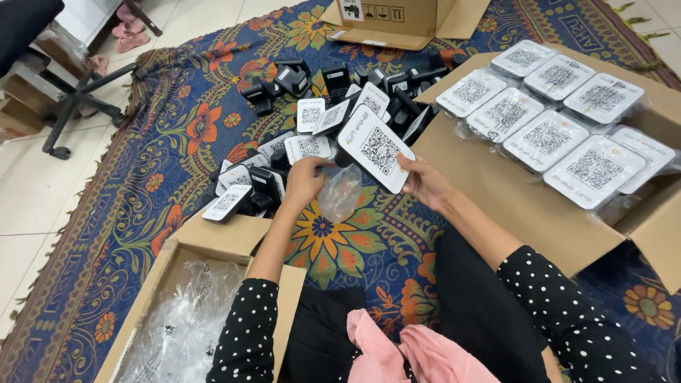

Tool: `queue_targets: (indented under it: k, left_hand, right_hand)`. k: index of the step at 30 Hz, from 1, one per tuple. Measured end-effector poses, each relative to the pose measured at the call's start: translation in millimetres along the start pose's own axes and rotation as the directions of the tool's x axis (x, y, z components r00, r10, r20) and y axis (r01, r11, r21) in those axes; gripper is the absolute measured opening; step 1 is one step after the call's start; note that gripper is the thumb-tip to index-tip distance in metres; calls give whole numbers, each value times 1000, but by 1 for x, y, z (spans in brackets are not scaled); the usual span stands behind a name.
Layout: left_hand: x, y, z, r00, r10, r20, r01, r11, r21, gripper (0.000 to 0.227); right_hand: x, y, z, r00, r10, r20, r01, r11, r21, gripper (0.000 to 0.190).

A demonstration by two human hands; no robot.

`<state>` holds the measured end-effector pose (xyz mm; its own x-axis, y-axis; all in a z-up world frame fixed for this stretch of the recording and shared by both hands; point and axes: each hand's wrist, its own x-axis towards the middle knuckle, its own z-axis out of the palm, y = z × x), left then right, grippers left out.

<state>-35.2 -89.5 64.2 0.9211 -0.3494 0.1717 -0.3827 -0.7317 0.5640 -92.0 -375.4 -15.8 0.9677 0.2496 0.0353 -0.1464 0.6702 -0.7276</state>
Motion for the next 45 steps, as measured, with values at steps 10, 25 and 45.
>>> queue_targets:
  k: [10,25,45]
  left_hand:
    - [-1,-17,-5,897,-48,439,330,735,-592,45]
    - [-4,-40,9,968,-27,249,148,863,-483,59]
    - [-103,67,90,895,446,24,-444,894,-62,74]
  right_hand:
    - [-8,7,25,996,69,63,-75,992,101,34]
    - [-9,12,17,974,217,-64,-223,872,-435,47]
    - [24,85,-22,918,199,-343,-138,971,192,33]
